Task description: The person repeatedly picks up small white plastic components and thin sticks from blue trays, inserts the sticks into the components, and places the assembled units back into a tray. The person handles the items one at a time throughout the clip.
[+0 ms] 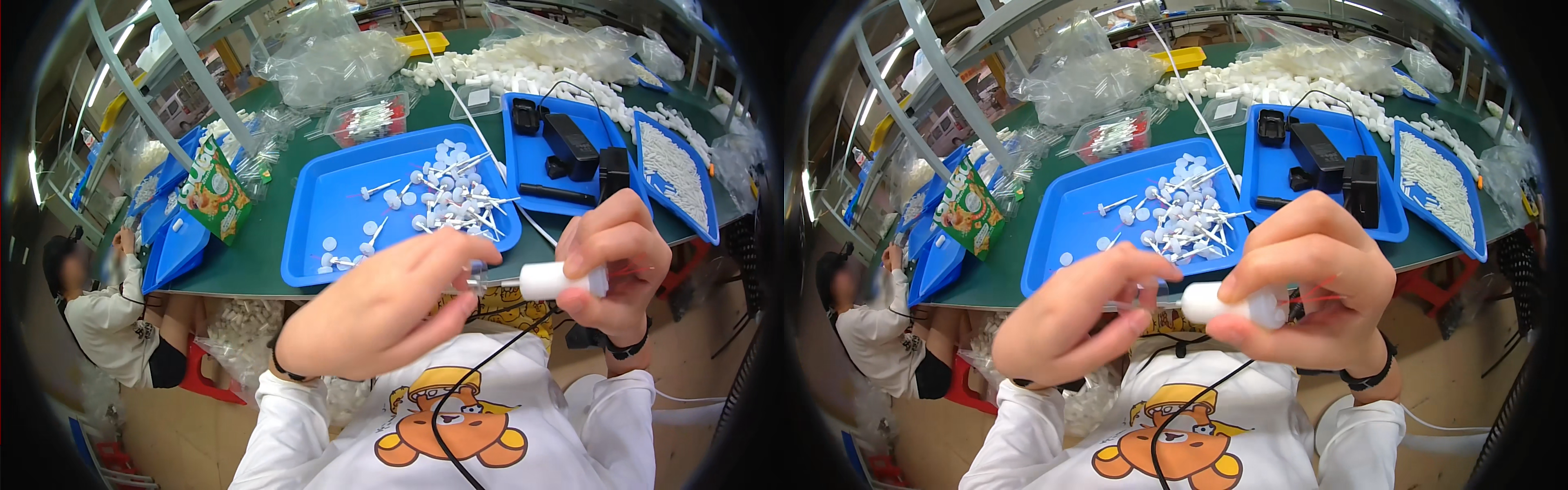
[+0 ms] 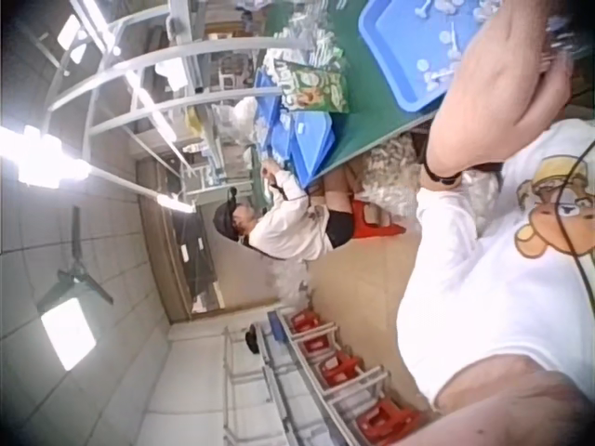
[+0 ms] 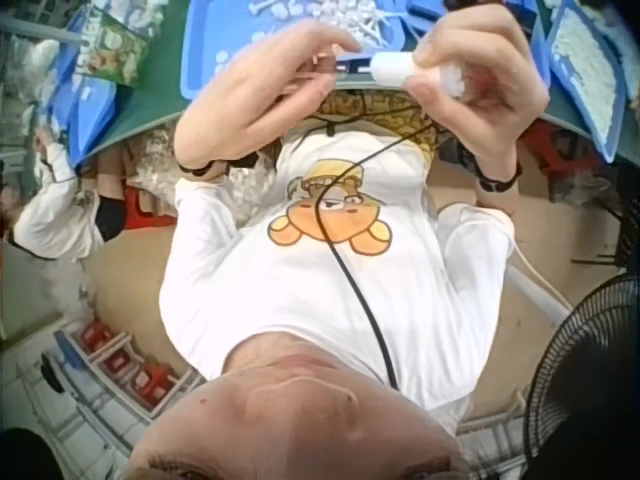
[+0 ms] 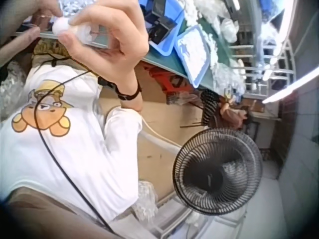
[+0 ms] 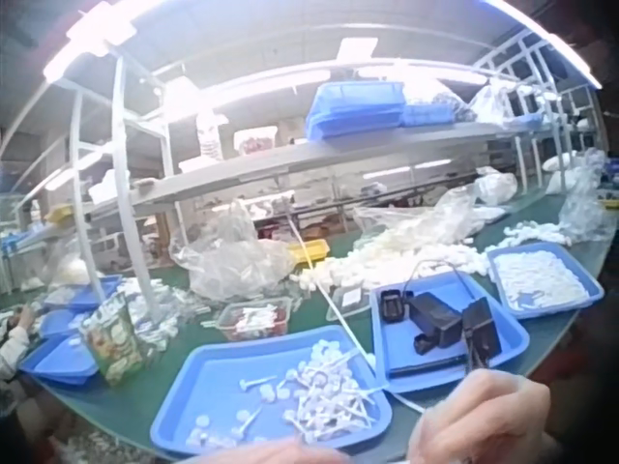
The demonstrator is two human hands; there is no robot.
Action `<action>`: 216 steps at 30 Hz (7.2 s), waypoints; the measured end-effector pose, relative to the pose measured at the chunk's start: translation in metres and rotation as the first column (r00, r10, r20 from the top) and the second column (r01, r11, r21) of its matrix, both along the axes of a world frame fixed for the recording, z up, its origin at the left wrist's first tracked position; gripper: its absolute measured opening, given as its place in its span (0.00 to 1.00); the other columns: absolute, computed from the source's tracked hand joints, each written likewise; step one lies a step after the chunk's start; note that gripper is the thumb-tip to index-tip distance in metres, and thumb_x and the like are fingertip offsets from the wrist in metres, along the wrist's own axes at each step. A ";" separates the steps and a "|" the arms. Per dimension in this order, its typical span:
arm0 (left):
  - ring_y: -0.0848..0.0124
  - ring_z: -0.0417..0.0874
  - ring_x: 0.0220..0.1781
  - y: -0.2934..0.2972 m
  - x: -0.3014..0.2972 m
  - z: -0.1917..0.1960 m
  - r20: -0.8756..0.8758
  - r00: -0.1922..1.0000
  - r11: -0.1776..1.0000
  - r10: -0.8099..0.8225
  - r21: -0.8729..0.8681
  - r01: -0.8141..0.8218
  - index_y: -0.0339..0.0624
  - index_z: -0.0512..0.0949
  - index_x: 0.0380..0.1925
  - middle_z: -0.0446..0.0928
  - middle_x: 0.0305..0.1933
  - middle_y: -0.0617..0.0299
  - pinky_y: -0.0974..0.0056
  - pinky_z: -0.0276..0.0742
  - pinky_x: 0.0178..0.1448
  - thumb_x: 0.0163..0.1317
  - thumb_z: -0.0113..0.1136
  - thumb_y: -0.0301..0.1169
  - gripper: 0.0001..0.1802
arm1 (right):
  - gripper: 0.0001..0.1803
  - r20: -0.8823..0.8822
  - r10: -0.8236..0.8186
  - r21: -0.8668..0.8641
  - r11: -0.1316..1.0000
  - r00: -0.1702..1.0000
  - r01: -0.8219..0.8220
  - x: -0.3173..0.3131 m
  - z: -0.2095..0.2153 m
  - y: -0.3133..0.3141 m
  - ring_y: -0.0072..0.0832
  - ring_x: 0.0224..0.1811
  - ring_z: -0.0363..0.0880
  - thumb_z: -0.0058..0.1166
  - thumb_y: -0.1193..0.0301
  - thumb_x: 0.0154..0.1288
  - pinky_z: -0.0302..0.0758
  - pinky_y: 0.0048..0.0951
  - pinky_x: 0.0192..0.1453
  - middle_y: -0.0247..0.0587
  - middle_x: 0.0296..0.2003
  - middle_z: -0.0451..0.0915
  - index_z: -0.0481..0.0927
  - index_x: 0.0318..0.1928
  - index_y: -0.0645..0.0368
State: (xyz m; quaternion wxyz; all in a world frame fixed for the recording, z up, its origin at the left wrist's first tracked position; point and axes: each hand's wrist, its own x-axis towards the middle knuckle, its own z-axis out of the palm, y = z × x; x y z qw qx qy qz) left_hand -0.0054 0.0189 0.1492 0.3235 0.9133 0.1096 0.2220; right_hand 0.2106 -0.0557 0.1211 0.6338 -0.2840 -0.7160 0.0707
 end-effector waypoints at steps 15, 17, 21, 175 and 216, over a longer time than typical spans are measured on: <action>0.76 0.70 0.28 -0.003 0.000 -0.027 0.067 0.998 0.986 0.007 -0.165 0.004 0.37 0.73 0.42 0.71 0.29 0.63 0.72 0.65 0.31 0.50 0.65 0.24 0.18 | 0.15 -0.003 0.245 -0.147 0.959 0.969 -0.243 -0.016 -0.013 0.011 0.22 0.32 0.71 0.69 0.78 0.42 0.65 0.20 0.32 0.37 0.32 0.75 0.80 0.34 0.61; 0.76 0.70 0.26 -0.003 0.001 -0.030 0.079 0.997 0.986 0.016 -0.169 -0.003 0.37 0.73 0.41 0.71 0.29 0.62 0.72 0.65 0.29 0.50 0.65 0.24 0.17 | 0.14 0.032 0.264 -0.177 0.951 0.964 -0.255 -0.014 -0.012 0.013 0.21 0.32 0.71 0.68 0.79 0.44 0.65 0.20 0.33 0.37 0.33 0.75 0.80 0.35 0.61; 0.77 0.68 0.23 -0.001 0.004 -0.034 0.072 0.996 0.982 0.042 -0.189 -0.028 0.37 0.74 0.38 0.70 0.26 0.64 0.72 0.63 0.26 0.49 0.66 0.26 0.16 | 0.14 0.029 0.294 -0.209 0.936 0.955 -0.282 -0.011 -0.010 0.017 0.21 0.33 0.71 0.67 0.79 0.44 0.66 0.20 0.35 0.39 0.33 0.74 0.80 0.34 0.62; 0.75 0.59 0.13 0.007 0.038 -0.070 0.495 0.861 0.299 0.117 -0.844 0.445 0.44 0.61 0.40 0.62 0.17 0.62 0.72 0.56 0.18 0.66 0.36 0.44 0.16 | 0.26 -0.847 0.055 -0.503 0.240 0.529 -0.830 -0.049 -0.054 0.032 0.31 0.29 0.81 0.40 0.56 0.64 0.80 0.30 0.40 0.42 0.30 0.78 0.65 0.53 0.65; 0.80 0.52 0.10 0.000 0.032 -0.070 0.490 0.867 0.124 0.091 -0.869 0.479 0.41 0.60 0.47 0.55 0.16 0.67 0.73 0.52 0.15 0.61 0.42 0.37 0.17 | 0.19 -0.844 0.177 -0.469 0.212 0.506 -0.857 -0.051 -0.045 0.024 0.29 0.33 0.78 0.39 0.62 0.63 0.76 0.28 0.37 0.44 0.39 0.76 0.66 0.50 0.61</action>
